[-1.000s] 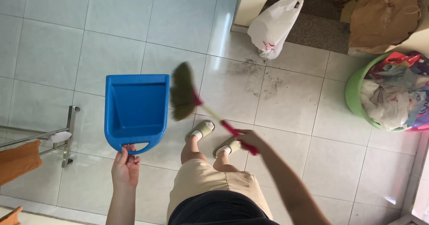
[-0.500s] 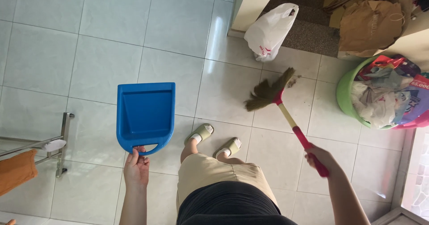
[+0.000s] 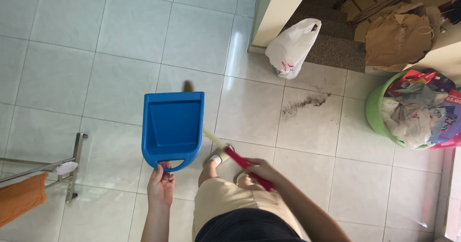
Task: The recorder sweeps the tiled floor with a broom and collects dust in a dustpan, moving some small ceramic jars during the process.
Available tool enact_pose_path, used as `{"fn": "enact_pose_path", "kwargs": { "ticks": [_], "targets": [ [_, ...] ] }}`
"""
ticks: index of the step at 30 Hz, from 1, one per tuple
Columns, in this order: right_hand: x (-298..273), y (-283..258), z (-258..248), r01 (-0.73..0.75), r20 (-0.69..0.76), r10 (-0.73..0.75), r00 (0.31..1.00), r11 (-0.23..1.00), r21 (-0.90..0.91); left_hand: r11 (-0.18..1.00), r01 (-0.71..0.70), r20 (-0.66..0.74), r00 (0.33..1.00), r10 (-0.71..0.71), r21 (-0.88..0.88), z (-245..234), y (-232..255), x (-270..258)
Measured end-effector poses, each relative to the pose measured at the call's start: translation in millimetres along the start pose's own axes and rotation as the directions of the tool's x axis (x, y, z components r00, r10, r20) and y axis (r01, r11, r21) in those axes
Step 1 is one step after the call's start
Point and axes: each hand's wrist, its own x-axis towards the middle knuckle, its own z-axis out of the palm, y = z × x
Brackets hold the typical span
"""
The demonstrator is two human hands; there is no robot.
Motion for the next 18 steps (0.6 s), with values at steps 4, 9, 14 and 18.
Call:
{"fn": "enact_pose_path", "kwargs": {
  "ticks": [4, 9, 14, 18],
  "targets": [
    [116.9, -22.7, 35.1, 0.019, 0.044, -0.016, 0.999, 0.997, -0.081, 1.0, 0.006, 0.029, 1.0, -0.006, -0.011, -4.7, -15.2, -0.4],
    [199.2, -14.2, -15.0, -0.039, -0.048, 0.05, 0.998, 0.975, 0.219, 0.999, 0.03, -0.01, 0.999, -0.03, 0.032, -22.9, -17.0, -6.6],
    [190.5, 37.2, -148.0, 0.005, -0.119, 0.061, 0.991, 0.872, 0.489, 0.987, 0.108, -0.13, 0.987, -0.092, 0.115, -65.9, -9.7, 1.8],
    [140.8, 34.1, -206.6, 0.05, -0.156, 0.09, 0.984, 0.697, 0.715, 0.958, 0.161, -0.174, 0.977, -0.121, 0.239, -75.7, -0.9, 16.6]
  ]
}}
